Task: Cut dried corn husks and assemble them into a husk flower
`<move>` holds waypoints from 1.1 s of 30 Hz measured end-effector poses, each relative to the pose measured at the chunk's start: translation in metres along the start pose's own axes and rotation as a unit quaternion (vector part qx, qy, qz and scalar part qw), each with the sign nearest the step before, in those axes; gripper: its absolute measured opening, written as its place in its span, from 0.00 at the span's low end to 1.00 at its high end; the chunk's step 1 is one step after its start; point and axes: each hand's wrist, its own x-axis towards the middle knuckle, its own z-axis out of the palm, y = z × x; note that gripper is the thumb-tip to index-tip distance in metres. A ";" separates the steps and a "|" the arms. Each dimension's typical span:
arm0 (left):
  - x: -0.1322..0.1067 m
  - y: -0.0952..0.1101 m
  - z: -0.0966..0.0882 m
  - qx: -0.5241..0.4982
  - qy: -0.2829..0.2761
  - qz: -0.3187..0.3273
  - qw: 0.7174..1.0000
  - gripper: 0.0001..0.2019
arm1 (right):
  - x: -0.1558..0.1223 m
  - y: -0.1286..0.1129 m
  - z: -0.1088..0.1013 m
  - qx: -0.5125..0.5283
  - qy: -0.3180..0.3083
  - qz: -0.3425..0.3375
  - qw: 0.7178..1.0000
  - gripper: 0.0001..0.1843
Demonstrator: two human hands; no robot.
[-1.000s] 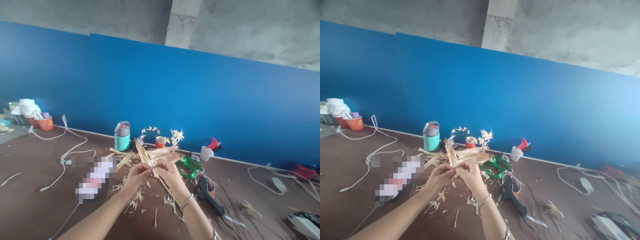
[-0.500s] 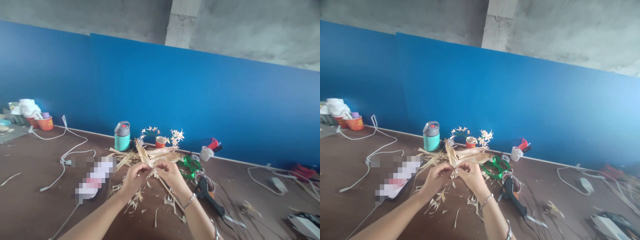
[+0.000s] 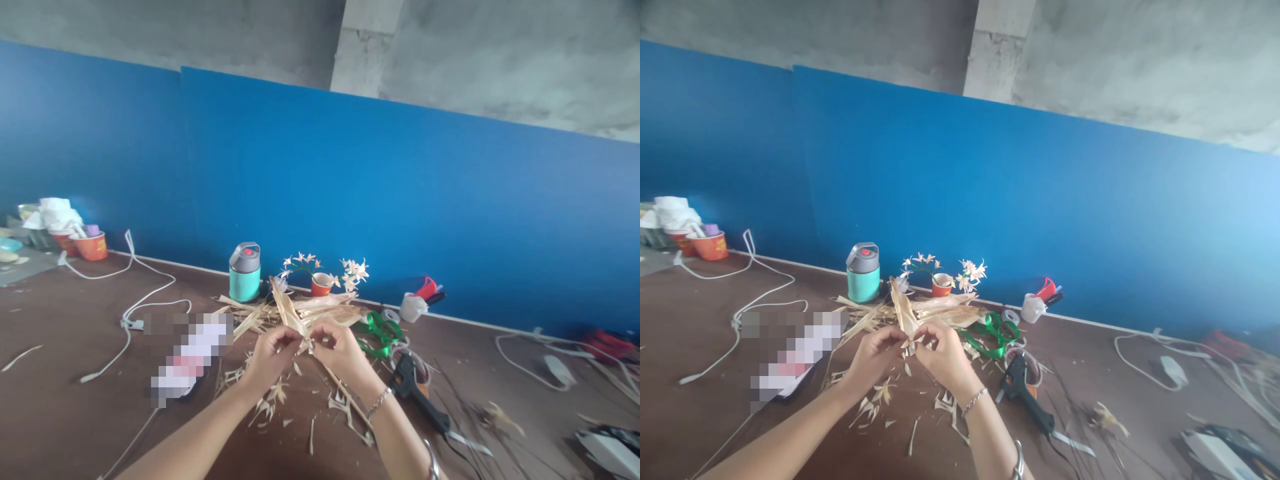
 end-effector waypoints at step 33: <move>-0.008 0.003 0.001 0.082 0.045 0.081 0.992 0.04 | 0.001 -0.006 0.006 0.003 0.029 -0.007 1.000 0.05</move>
